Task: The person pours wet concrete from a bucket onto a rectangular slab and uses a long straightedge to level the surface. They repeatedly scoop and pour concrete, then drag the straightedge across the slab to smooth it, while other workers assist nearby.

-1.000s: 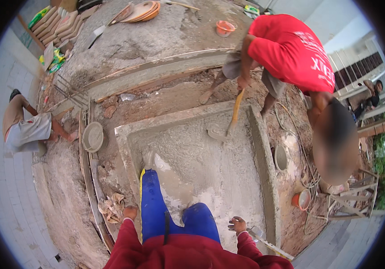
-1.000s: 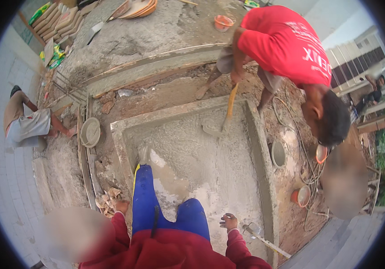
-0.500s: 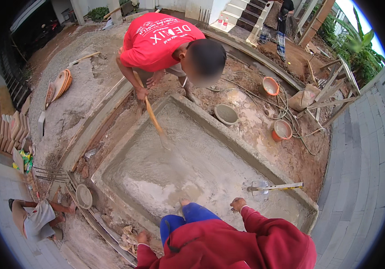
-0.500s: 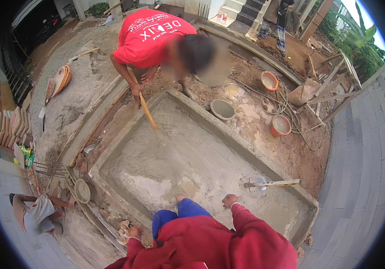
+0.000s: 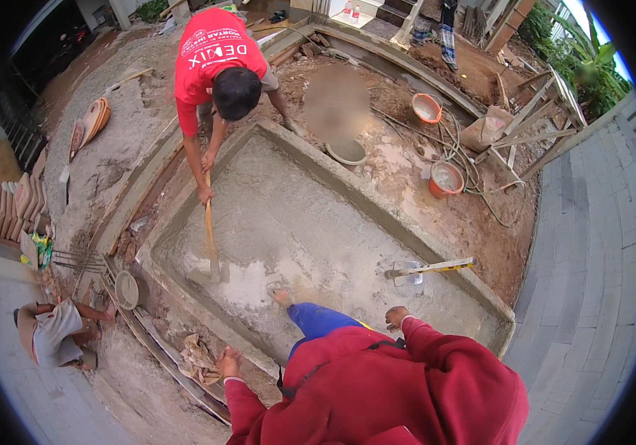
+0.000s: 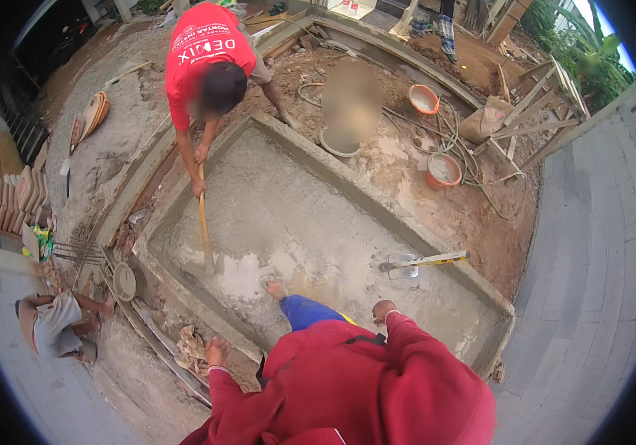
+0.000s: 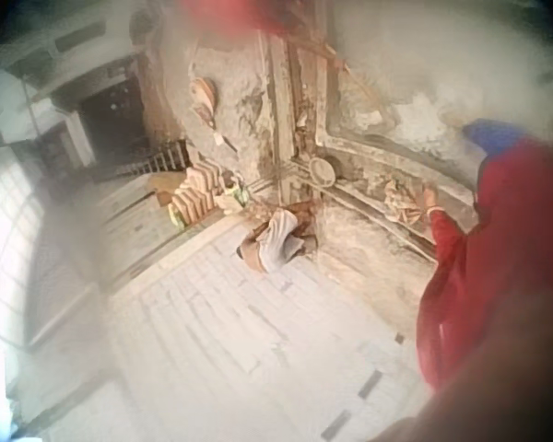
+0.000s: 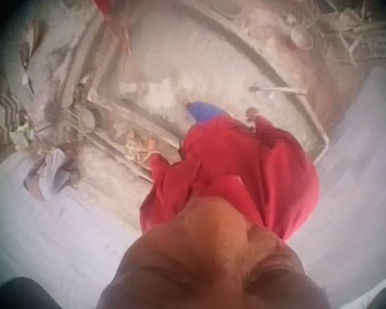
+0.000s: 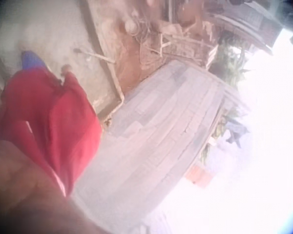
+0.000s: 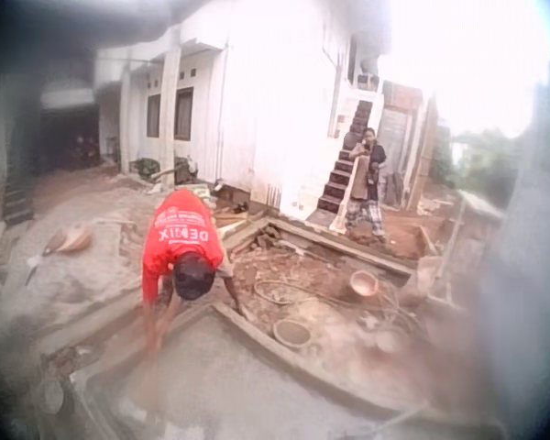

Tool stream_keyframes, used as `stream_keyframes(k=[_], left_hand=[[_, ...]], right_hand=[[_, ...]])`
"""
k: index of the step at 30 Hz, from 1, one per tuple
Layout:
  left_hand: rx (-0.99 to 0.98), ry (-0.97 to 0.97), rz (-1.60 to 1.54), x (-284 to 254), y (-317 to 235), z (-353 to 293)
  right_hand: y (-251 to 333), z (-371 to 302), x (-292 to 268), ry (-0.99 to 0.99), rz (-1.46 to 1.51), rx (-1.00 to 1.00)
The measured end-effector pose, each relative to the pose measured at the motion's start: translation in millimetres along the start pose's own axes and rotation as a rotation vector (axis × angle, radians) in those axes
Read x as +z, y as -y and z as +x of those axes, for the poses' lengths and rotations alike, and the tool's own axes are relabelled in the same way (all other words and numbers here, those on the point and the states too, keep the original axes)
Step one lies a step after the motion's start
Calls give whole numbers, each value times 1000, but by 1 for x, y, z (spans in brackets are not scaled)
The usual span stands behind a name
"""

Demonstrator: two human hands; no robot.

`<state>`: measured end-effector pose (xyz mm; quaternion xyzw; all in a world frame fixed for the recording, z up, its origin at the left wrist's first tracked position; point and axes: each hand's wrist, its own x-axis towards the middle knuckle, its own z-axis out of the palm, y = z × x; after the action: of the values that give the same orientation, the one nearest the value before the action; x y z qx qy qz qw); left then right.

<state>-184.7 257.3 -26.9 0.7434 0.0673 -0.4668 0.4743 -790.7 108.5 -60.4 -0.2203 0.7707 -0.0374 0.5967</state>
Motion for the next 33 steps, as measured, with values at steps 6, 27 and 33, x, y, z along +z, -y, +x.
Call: stream_keyframes(k=[6, 27, 33], left_hand=[[-615, -80, -42, -32, 195, -122], [22, 104, 158, 282, 100, -222], [35, 131, 350, 296, 159, -268]], right_hand=[[-10, -47, -75, -43, 34, 11], [-184, -31, -359, -176, 402, 103], [-237, -29, -393, -153, 439, 253]])
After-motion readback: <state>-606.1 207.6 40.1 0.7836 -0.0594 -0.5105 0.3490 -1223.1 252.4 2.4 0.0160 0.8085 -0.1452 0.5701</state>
